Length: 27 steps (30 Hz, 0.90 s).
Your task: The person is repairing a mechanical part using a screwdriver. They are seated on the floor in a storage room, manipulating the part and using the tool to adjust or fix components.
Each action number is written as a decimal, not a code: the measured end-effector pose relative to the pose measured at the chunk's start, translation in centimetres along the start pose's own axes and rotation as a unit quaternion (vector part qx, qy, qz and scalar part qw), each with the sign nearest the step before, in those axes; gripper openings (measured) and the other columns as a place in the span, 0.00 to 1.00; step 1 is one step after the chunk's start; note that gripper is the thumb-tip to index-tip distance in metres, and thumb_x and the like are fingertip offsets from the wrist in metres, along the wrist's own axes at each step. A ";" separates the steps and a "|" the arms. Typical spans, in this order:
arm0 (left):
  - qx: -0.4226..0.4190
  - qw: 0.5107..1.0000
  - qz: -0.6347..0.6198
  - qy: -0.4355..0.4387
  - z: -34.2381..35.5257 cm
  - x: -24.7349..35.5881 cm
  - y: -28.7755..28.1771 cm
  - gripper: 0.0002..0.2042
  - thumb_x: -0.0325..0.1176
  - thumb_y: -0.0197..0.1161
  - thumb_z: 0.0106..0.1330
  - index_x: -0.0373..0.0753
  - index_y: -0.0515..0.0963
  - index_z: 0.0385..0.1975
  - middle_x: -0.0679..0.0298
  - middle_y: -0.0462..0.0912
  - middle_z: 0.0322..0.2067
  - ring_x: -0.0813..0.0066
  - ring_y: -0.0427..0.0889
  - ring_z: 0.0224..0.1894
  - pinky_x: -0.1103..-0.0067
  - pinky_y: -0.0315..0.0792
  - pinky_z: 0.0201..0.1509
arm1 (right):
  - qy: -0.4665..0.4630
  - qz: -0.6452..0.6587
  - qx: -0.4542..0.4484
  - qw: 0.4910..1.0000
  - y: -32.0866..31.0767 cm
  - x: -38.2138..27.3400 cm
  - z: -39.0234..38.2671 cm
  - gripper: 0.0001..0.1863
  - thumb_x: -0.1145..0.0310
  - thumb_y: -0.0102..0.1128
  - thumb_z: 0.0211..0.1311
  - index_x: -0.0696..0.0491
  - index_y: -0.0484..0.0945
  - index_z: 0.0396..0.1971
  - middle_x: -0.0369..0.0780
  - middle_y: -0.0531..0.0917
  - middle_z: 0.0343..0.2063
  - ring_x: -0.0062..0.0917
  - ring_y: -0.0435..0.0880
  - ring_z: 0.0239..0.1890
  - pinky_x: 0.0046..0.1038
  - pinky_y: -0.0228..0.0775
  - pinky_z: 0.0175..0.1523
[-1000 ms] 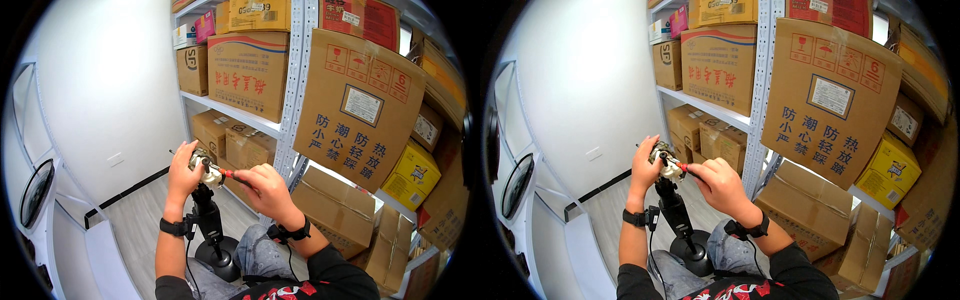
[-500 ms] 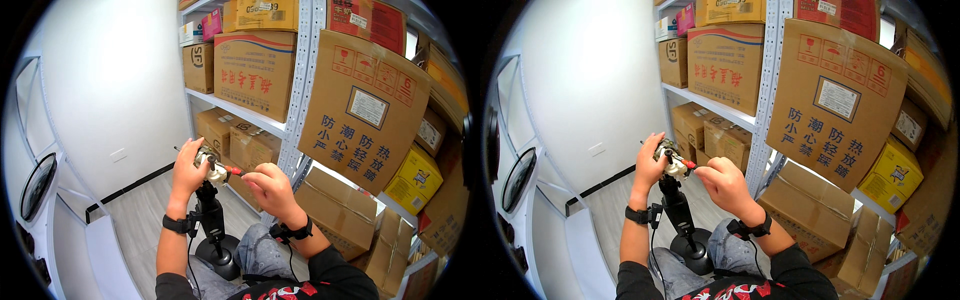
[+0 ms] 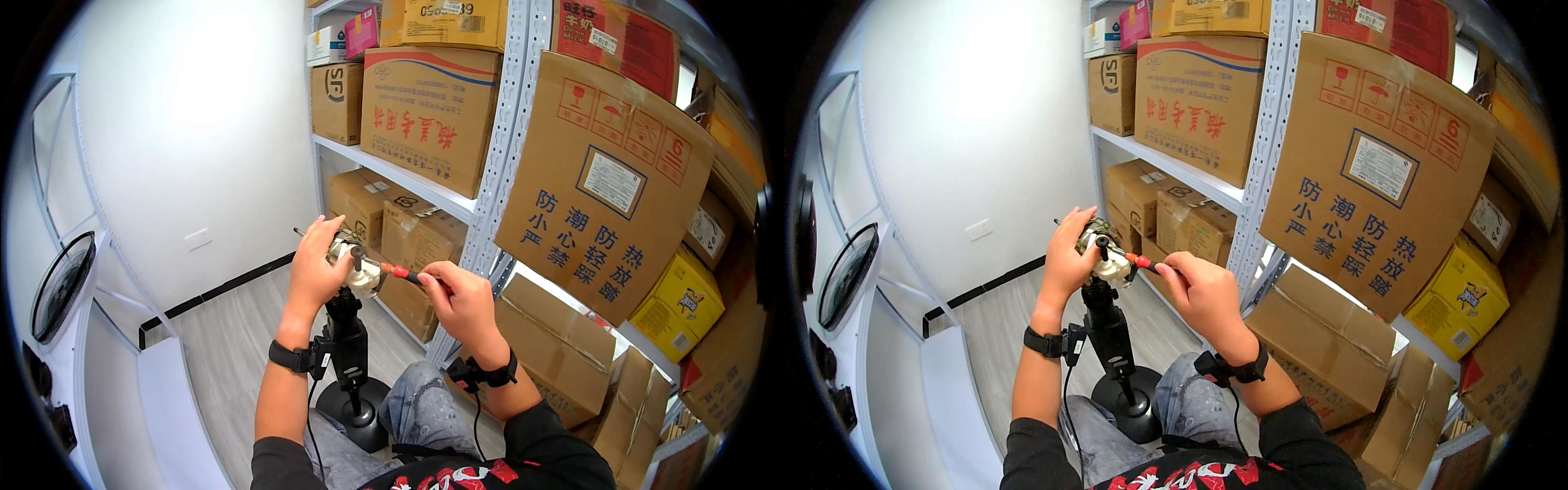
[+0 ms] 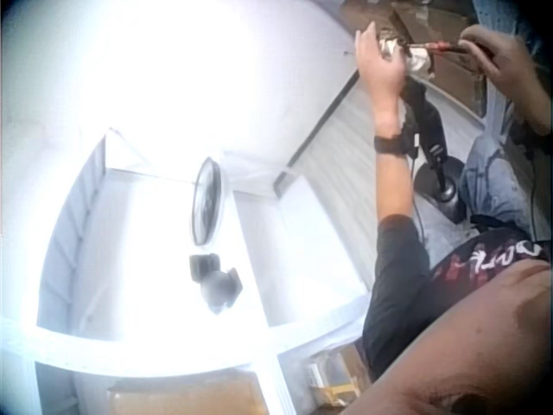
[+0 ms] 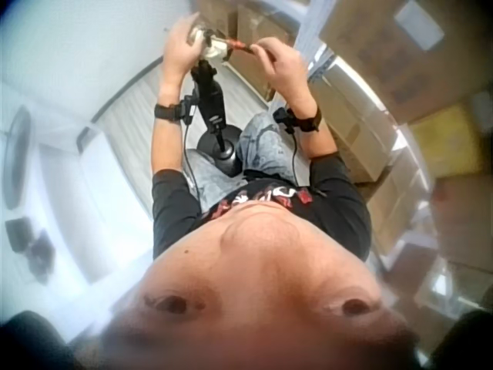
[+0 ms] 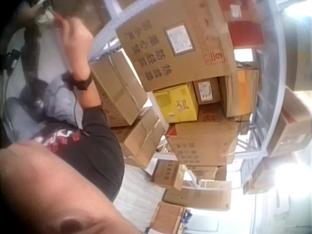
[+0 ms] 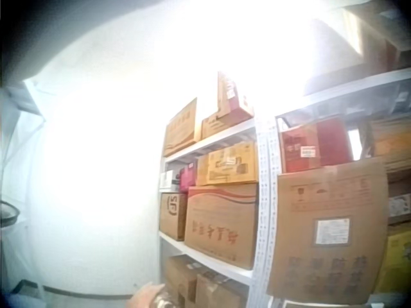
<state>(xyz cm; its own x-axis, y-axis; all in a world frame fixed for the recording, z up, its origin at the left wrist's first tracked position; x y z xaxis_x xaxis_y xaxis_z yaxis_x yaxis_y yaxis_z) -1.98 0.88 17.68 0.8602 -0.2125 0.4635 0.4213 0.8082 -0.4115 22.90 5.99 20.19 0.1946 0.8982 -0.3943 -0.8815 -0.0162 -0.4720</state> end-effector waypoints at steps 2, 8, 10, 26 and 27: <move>0.000 1.000 0.002 0.004 0.0 0.1 -0.1 0.27 0.36 0.68 0.59 0.38 0.77 0.61 0.54 0.80 0.60 0.50 0.70 0.70 0.63 0.66 0.72 | -0.089 -0.003 0.023 0.996 -0.5 -1.1 0.2 0.08 0.69 0.73 0.61 0.54 0.83 0.35 0.41 0.83 0.27 0.35 0.82 0.26 0.31 0.71 0.29; 0.010 1.000 0.013 0.014 -0.2 -0.1 -0.1 0.27 0.36 0.68 0.59 0.38 0.77 0.61 0.54 0.81 0.59 0.48 0.71 0.69 0.63 0.67 0.71 | -0.095 0.094 0.026 0.991 -0.5 -2.6 0.5 0.10 0.73 0.74 0.58 0.54 0.83 0.39 0.40 0.82 0.29 0.34 0.82 0.31 0.30 0.71 0.31; 0.011 1.000 0.011 0.015 -0.1 0.1 -0.3 0.27 0.35 0.68 0.59 0.38 0.77 0.60 0.54 0.81 0.59 0.48 0.71 0.69 0.63 0.67 0.71 | -0.028 0.109 0.000 0.994 -0.4 -2.3 0.2 0.10 0.73 0.72 0.59 0.54 0.83 0.40 0.41 0.82 0.30 0.34 0.82 0.30 0.30 0.72 0.32; 0.011 1.000 0.008 0.015 0.0 0.0 -0.1 0.26 0.35 0.67 0.60 0.38 0.77 0.61 0.55 0.81 0.59 0.48 0.71 0.69 0.63 0.66 0.72 | -0.007 0.050 -0.011 0.999 -0.5 -1.1 -0.2 0.11 0.75 0.70 0.60 0.53 0.83 0.43 0.39 0.81 0.26 0.36 0.79 0.23 0.32 0.71 0.30; 0.009 1.000 0.007 0.015 0.0 0.0 0.0 0.26 0.35 0.68 0.60 0.38 0.77 0.60 0.55 0.81 0.59 0.48 0.71 0.69 0.63 0.67 0.72 | -0.017 0.044 -0.015 0.999 -0.3 -0.8 -0.3 0.12 0.75 0.70 0.60 0.53 0.83 0.43 0.39 0.81 0.27 0.37 0.79 0.24 0.32 0.72 0.30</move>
<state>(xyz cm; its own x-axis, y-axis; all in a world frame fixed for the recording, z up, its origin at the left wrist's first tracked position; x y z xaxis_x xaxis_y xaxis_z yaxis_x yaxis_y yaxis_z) -2.01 0.82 17.66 0.8744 -0.2174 0.4338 0.4042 0.8208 -0.4035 23.14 5.20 20.41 0.1014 0.9069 -0.4089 -0.8811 -0.1089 -0.4602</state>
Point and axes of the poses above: each hand's wrist, its own z-axis towards the middle knuckle, its own y-axis out of the palm, x = y × z, the point moved 5 cm from there along z, towards the middle knuckle
